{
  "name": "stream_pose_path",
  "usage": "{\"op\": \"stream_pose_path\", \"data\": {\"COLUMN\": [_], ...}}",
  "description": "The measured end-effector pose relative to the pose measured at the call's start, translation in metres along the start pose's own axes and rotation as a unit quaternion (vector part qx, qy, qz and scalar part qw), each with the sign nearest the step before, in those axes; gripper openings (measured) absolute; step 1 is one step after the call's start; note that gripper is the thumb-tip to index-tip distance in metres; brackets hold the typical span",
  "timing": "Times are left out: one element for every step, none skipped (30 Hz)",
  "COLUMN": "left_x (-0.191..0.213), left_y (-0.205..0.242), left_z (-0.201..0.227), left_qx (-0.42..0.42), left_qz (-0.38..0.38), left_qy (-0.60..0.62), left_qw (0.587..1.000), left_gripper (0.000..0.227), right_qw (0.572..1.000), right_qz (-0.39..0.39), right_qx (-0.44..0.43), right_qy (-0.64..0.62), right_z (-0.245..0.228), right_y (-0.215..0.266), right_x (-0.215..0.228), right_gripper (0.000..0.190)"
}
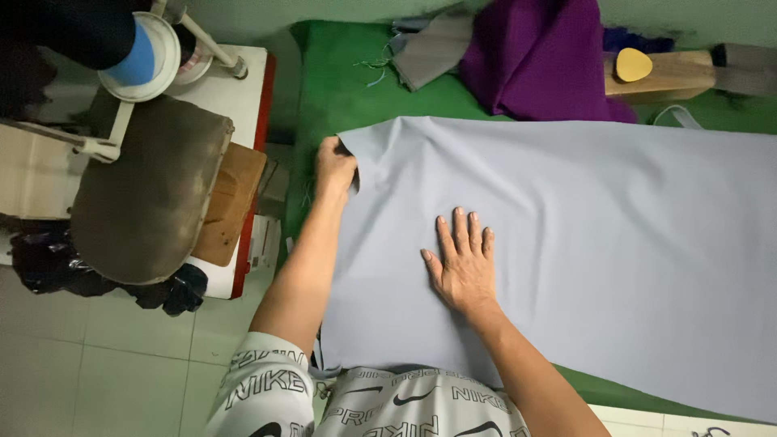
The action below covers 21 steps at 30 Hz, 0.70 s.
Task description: The person uses a yellow chalk-like tool to mark lines on a purple pattern piece placed on a green table. They then remove the pattern and lay out a large piece of light gray fabric, smoothing and folding it in preparation for cutting.
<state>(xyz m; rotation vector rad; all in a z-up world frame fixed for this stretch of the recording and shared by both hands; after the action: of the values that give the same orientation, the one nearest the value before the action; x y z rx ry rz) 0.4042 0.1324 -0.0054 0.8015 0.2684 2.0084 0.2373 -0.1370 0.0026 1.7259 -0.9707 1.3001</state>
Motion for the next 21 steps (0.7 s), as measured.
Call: {"op": "stream_pose_path", "data": {"left_x": [0.003, 0.006, 0.008, 0.013, 0.019, 0.017, 0.016, 0.015, 0.014, 0.012, 0.011, 0.012, 0.005, -0.001, 0.0, 0.002, 0.003, 0.006, 0.014, 0.02, 0.019], "left_y": [0.001, 0.001, -0.004, -0.008, -0.012, -0.012, -0.012, -0.012, -0.01, -0.01, -0.009, -0.007, -0.005, -0.003, -0.003, -0.001, 0.001, -0.004, -0.01, -0.014, -0.014], "left_z": [0.0, -0.002, 0.003, 0.011, 0.02, 0.024, 0.027, 0.03, 0.026, 0.022, 0.019, 0.014, 0.009, 0.002, 0.003, 0.006, 0.008, 0.017, 0.025, 0.032, 0.032], "left_qx": [-0.003, -0.004, -0.003, -0.032, -0.061, -0.061, -0.047, -0.033, -0.032, -0.017, -0.001, -0.002, 0.017, 0.036, 0.035, 0.012, -0.012, -0.012, -0.001, 0.012, 0.013], "left_qz": [0.007, 0.015, 0.013, 0.029, 0.045, 0.044, 0.045, 0.046, 0.046, 0.052, 0.059, 0.058, 0.002, -0.053, -0.053, -0.062, -0.071, -0.072, -0.045, -0.017, -0.018], "left_qy": [0.085, 0.169, 0.169, 0.185, 0.201, 0.201, 0.233, 0.266, 0.266, 0.236, 0.205, 0.206, 0.156, 0.105, 0.105, 0.074, 0.044, 0.044, 0.103, 0.163, 0.163], "left_qw": [0.996, 0.985, 0.986, 0.982, 0.977, 0.977, 0.97, 0.962, 0.962, 0.97, 0.977, 0.977, 0.988, 0.992, 0.992, 0.995, 0.996, 0.996, 0.994, 0.986, 0.986], "left_gripper": [0.033, 0.034, 0.034, 0.031, 0.028, 0.028, 0.026, 0.024, 0.024, 0.029, 0.035, 0.035, 0.056, 0.079, 0.079, 0.084, 0.089, 0.089, 0.082, 0.076, 0.076], "right_qw": [1.0, 1.0, 1.0, 1.0, 1.0, 1.0, 1.0, 1.0, 1.0, 1.0, 1.0, 1.0, 1.0, 1.0, 1.0, 1.0, 1.0, 1.0, 0.999, 0.999, 0.999], "right_qz": [0.004, 0.008, 0.006, 0.007, 0.007, 0.007, 0.002, -0.003, -0.004, -0.004, -0.005, -0.004, -0.01, -0.015, -0.014, -0.02, -0.026, -0.025, -0.03, -0.036, -0.037], "right_qx": [0.002, 0.006, 0.004, 0.003, 0.001, 0.001, -0.002, -0.004, -0.004, -0.001, 0.001, 0.001, -0.001, -0.003, -0.004, -0.004, -0.005, -0.006, -0.007, -0.008, -0.009], "right_qy": [0.001, 0.002, 0.003, -0.001, -0.006, -0.005, -0.01, -0.014, -0.014, -0.013, -0.012, -0.012, -0.011, -0.011, -0.012, -0.011, -0.01, -0.01, -0.008, -0.006, -0.005], "right_z": [0.0, 0.0, -0.001, -0.001, -0.002, -0.002, -0.001, -0.001, -0.001, -0.001, -0.001, -0.001, -0.001, -0.002, -0.001, 0.0, 0.0, -0.001, -0.001, 0.0, 0.0], "right_y": [0.0, 0.0, 0.001, 0.0, 0.0, -0.001, -0.001, -0.001, 0.001, 0.001, 0.0, 0.0, 0.0, 0.0, 0.0, 0.0, 0.0, -0.001, -0.002, -0.001, 0.001], "right_x": [0.0, 0.0, 0.002, 0.004, 0.006, 0.005, 0.003, 0.001, 0.001, 0.001, 0.002, 0.003, 0.004, 0.005, 0.005, 0.004, 0.003, 0.001, -0.001, -0.003, -0.002], "right_gripper": [0.073, 0.073, 0.073, 0.072, 0.072, 0.072, 0.072, 0.072, 0.072, 0.073, 0.073, 0.073, 0.073, 0.072, 0.072, 0.072, 0.072, 0.072, 0.073, 0.073, 0.073]}}
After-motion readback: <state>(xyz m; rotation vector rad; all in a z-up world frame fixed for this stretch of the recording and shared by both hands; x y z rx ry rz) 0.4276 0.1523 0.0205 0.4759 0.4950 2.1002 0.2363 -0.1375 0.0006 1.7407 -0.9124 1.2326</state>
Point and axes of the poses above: each hand's wrist, its own y-axis away from the middle knuckle, its own x-axis out of the back of the hand, z = x × y, the point moved 6 cm from there along -y, towards the middle knuckle, and after that the axes turned 13 degrees about x, right-handed, at the moved point
